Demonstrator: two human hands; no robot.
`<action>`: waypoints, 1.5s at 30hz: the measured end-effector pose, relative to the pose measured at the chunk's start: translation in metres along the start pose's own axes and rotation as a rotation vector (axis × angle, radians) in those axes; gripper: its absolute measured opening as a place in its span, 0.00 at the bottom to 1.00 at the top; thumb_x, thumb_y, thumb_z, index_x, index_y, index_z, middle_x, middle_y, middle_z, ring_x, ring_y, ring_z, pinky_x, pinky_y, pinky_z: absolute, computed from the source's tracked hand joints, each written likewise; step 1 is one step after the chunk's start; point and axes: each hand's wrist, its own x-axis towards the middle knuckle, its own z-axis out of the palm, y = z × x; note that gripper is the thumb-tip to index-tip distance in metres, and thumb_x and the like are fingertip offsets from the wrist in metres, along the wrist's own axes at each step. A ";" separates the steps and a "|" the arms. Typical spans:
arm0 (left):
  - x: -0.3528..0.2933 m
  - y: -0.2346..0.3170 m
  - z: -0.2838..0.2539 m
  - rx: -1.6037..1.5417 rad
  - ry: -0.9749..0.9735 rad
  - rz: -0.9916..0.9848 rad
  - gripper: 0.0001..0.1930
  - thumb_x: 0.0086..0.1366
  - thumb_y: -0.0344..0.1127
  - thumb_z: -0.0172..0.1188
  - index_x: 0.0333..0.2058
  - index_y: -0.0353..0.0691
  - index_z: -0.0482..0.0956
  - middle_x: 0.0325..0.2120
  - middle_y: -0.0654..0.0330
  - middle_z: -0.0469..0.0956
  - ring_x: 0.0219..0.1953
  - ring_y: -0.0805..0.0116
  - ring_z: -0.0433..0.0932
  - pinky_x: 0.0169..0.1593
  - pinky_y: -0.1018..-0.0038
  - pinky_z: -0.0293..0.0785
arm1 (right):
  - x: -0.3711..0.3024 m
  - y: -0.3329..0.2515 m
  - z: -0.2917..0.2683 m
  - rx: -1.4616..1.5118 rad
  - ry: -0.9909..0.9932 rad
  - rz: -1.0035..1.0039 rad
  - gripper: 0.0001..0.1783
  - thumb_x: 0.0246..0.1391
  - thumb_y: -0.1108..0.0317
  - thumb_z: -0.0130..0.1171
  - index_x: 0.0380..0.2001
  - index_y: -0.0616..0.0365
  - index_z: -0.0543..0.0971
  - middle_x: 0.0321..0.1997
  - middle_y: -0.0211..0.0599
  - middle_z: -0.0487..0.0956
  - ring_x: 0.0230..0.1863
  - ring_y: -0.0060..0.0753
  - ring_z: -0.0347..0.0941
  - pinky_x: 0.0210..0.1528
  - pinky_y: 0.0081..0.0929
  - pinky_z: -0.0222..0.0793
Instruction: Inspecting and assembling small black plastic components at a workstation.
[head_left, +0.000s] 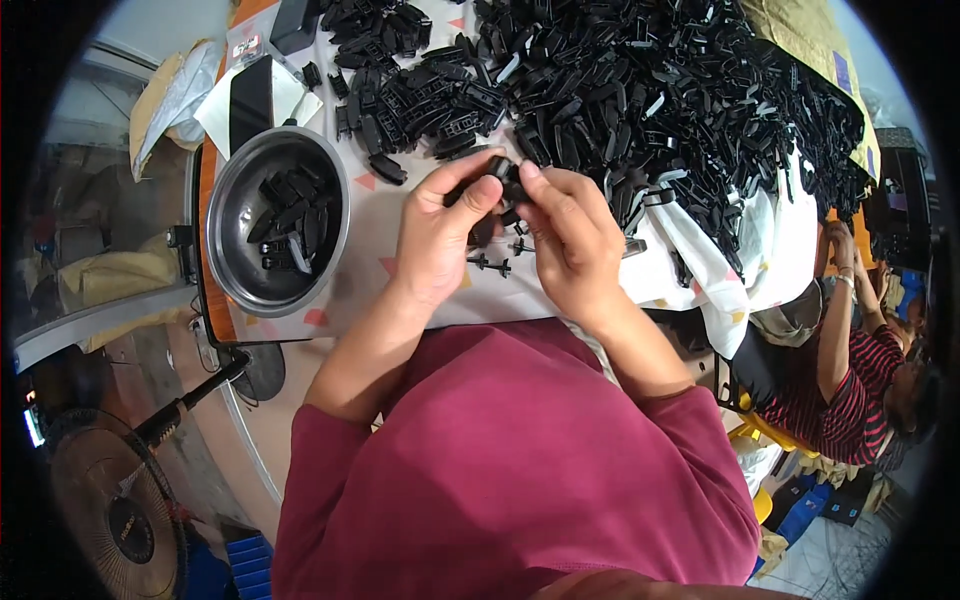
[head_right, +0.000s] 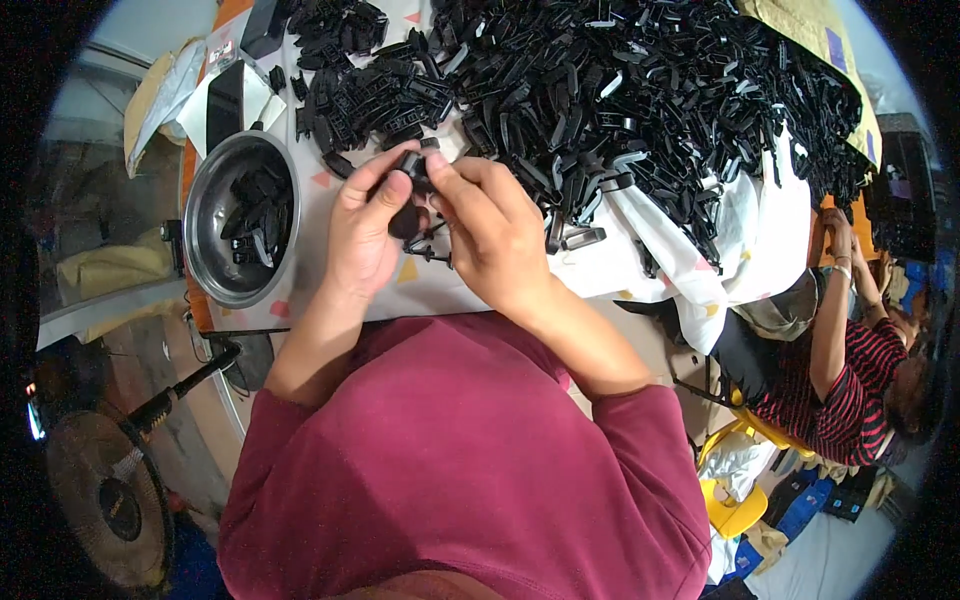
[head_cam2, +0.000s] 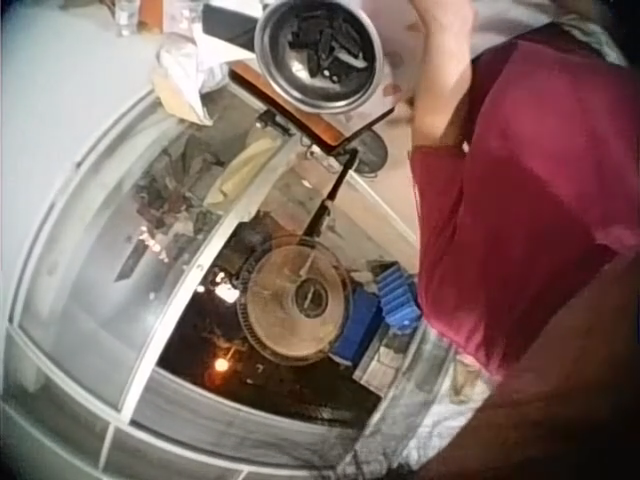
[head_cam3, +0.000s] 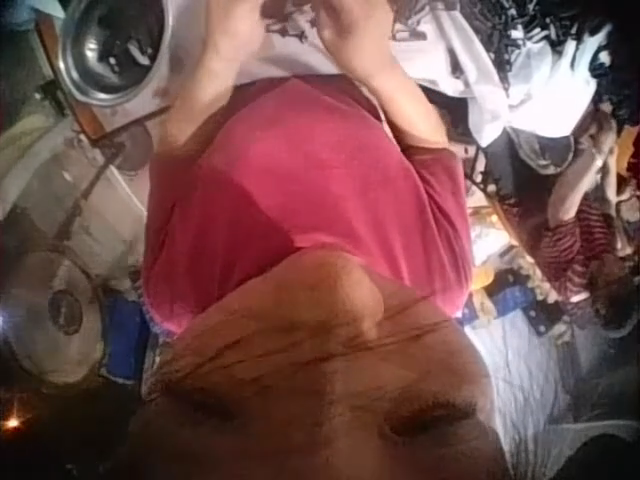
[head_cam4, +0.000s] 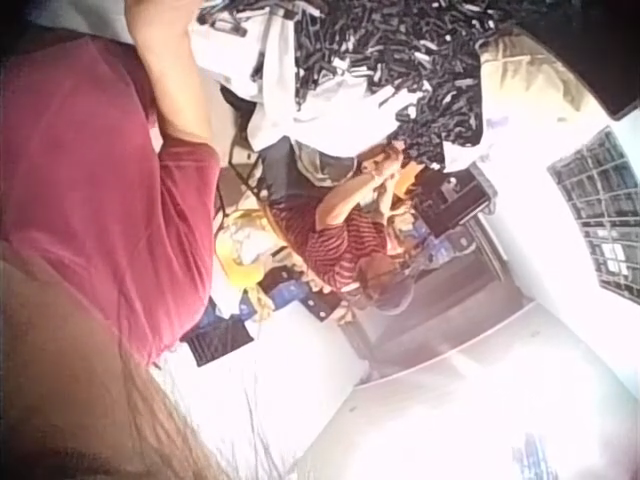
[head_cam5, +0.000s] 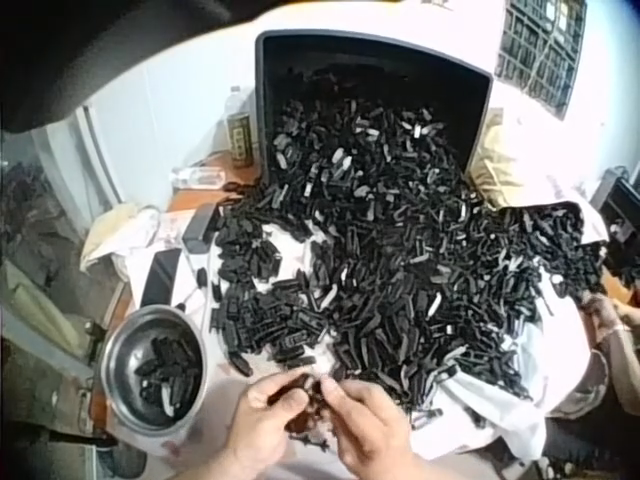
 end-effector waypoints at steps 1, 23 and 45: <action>0.002 0.006 0.004 0.138 -0.038 0.096 0.14 0.56 0.31 0.60 0.41 0.34 0.75 0.29 0.63 0.76 0.25 0.81 0.70 0.28 0.87 0.68 | -0.003 0.002 0.002 -0.044 0.037 -0.049 0.21 0.40 0.85 0.58 0.42 0.62 0.75 0.40 0.43 0.72 0.33 0.34 0.72 0.31 0.21 0.68; 0.009 0.058 -0.050 1.935 0.245 0.907 0.10 0.48 0.36 0.61 0.31 0.43 0.79 0.35 0.62 0.75 0.41 0.61 0.70 0.44 0.66 0.65 | 0.087 0.114 -0.020 -0.810 -0.287 -0.257 0.07 0.40 0.73 0.58 0.28 0.56 0.75 0.37 0.33 0.74 0.37 0.33 0.69 0.37 0.26 0.69; 0.005 0.020 -0.006 0.417 -0.228 0.251 0.17 0.54 0.23 0.59 0.44 0.31 0.72 0.35 0.59 0.76 0.36 0.76 0.74 0.41 0.81 0.71 | 0.011 0.005 -0.019 0.531 0.037 0.315 0.15 0.50 0.75 0.56 0.43 0.64 0.75 0.37 0.36 0.74 0.30 0.21 0.71 0.28 0.14 0.68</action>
